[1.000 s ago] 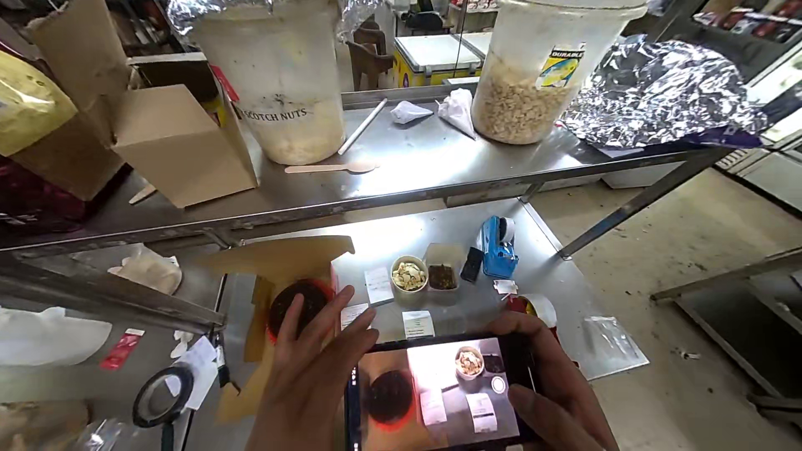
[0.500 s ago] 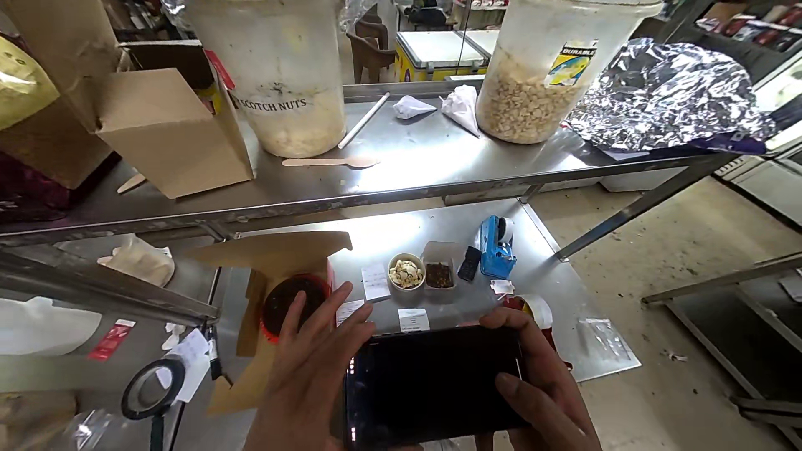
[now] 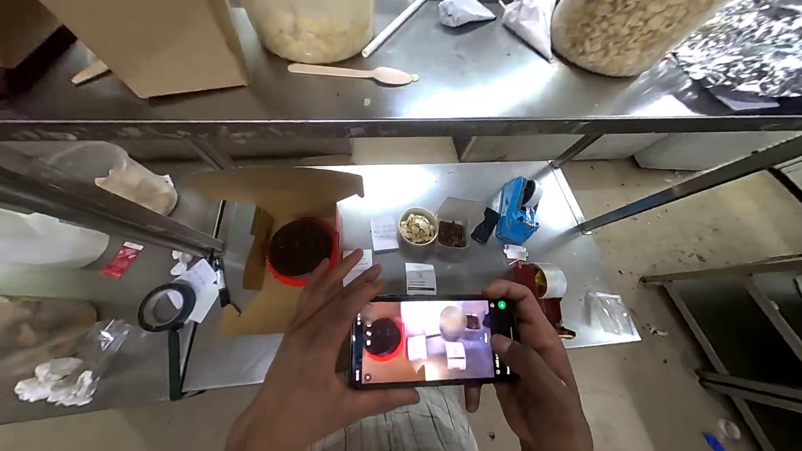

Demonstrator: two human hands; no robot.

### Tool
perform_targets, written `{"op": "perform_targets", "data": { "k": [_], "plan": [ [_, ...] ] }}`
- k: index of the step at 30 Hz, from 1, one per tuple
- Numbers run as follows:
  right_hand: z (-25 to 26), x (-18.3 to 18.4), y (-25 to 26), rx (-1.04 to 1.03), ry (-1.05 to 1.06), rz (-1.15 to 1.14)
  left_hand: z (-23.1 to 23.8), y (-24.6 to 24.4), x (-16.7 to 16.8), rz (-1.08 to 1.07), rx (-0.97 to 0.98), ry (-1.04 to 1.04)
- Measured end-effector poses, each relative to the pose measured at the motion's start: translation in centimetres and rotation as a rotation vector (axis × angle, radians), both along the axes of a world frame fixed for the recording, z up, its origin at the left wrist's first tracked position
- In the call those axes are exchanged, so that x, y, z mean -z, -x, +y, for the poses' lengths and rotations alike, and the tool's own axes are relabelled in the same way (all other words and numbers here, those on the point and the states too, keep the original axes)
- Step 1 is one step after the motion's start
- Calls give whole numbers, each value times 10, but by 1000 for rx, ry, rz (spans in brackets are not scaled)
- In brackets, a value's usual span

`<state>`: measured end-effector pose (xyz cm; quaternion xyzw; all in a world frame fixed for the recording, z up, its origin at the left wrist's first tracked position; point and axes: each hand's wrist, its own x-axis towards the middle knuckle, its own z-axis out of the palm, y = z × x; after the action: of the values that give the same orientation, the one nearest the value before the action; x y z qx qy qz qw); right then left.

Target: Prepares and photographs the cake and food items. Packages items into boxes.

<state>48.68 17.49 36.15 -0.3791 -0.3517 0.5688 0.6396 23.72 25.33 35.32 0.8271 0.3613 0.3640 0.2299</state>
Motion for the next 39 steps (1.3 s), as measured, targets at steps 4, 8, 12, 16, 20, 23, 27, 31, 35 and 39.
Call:
{"op": "perform_targets", "data": {
  "k": [4, 8, 12, 16, 20, 23, 27, 31, 35, 39],
  "plan": [
    [7, 7, 3, -14, 9, 29, 0, 4, 6, -36, -3, 43],
    [13, 13, 10, 0, 51, 59, -1, 7, 19, -220, 64, 230],
    [8, 28, 41, -7, 83, 203, -5, -7, 41, -989, 226, 610],
    [-1, 52, 55, -350, 157, 303, 13, -2, 34, -1486, 41, 996],
    [3, 75, 61, -586, 226, 316, 29, 8, 50, -1297, 173, 1267],
    [8, 86, 62, -537, 318, 325, 26, -6, 57, -1127, -200, 1206],
    [10, 93, 52, -407, 365, 358, -11, -8, 83, -848, -192, 1057],
    [8, 100, 45, -343, 365, 371, -38, -1, 98, -859, 231, 1102],
    [4, 105, 46, -360, 391, 388, -44, 0, 99, -854, 219, 1154],
    [2, 110, 48, -382, 390, 384, -48, 8, 105, -840, 227, 1146]
  ]
}}
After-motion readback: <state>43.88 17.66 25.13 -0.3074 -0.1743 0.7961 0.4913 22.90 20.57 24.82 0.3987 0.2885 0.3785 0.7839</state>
